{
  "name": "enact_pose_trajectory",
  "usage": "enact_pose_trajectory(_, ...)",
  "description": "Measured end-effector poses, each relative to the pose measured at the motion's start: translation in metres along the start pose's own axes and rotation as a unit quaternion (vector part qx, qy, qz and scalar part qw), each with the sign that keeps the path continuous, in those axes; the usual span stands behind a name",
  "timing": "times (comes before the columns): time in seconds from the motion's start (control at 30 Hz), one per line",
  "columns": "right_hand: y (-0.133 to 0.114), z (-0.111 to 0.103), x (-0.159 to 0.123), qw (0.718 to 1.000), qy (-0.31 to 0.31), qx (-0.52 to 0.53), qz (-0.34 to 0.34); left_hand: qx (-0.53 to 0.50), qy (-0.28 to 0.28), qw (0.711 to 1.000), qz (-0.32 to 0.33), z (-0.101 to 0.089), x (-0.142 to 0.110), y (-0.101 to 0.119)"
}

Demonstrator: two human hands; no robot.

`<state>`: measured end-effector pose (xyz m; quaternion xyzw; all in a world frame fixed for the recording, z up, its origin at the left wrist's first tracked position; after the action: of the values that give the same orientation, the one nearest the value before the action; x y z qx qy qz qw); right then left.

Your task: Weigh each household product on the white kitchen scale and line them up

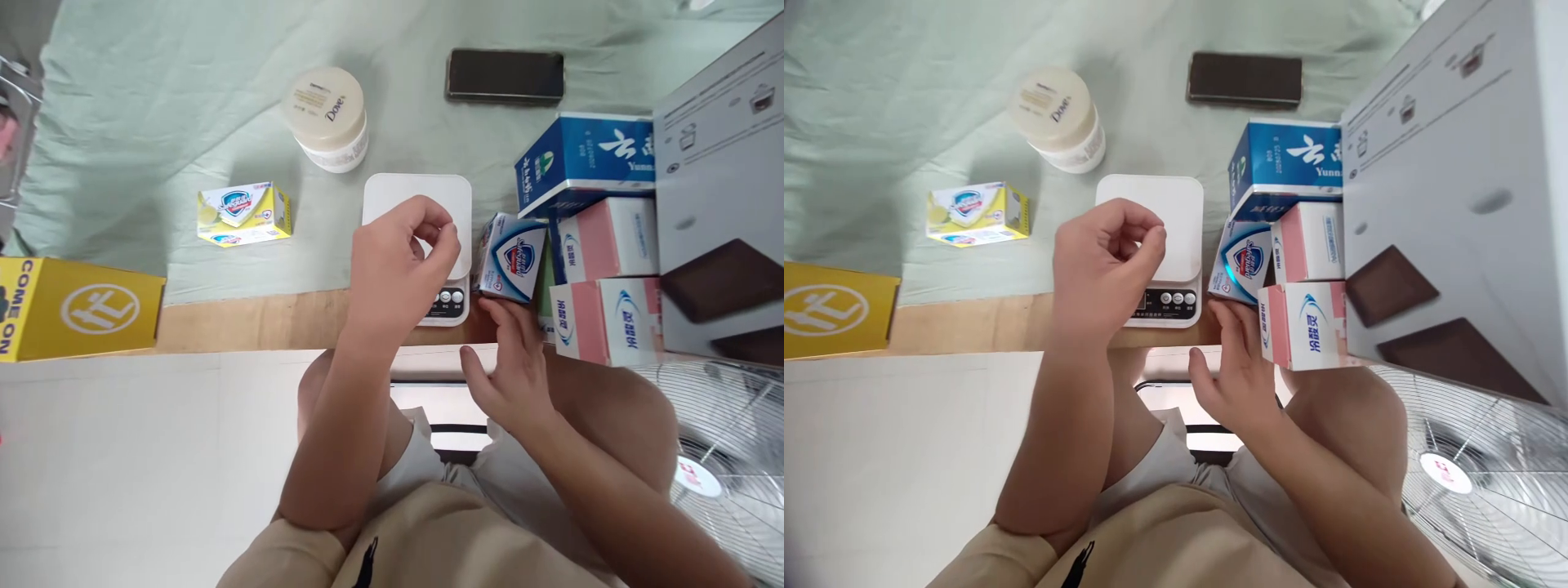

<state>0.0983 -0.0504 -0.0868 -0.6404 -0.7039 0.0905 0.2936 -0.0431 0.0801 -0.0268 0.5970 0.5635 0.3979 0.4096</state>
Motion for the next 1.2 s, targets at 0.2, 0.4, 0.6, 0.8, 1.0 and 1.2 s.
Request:
enact_pose_trajectory(0.2, 0.001, -0.001, 0.009, 0.997, -0.021, 0.002, 0.074, -0.024, 0.026, 0.999, 0.011, -0.008, -0.001, 0.0)
enact_pose_trajectory(0.4, 0.003, 0.0, 0.01, 0.993, -0.025, 0.011, 0.114, -0.021, 0.041, 0.999, 0.0, -0.016, -0.002, 0.0)
enact_pose_trajectory(0.6, -0.004, -0.002, 0.007, 0.999, 0.016, 0.013, 0.042, -0.054, 0.093, 0.994, 0.006, -0.037, 0.002, -0.001)
enact_pose_trajectory(0.8, -0.037, 0.004, 0.01, 0.995, 0.019, 0.074, -0.07, -0.103, 0.184, 0.977, -0.031, -0.07, 0.007, -0.018)
enact_pose_trajectory(1.0, -0.092, 0.02, 0.055, 0.98, -0.075, 0.185, -0.009, -0.053, 0.356, 0.928, -0.093, -0.111, 0.017, -0.048)
enact_pose_trajectory(1.2, -0.13, 0.081, 0.129, 0.926, -0.174, 0.32, 0.093, -0.066, 0.312, 0.922, -0.222, -0.14, 0.027, -0.083)
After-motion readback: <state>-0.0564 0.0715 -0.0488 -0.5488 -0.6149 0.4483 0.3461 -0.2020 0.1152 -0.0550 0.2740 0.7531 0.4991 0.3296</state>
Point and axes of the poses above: each hand's wrist, its own x-axis towards the middle knuckle, its own z-axis out of the palm, y = z × x, the point moved 2 cm from there along x, towards the middle knuckle, and after that the axes turned 4 degrees about -z, right-handed, at the moved point
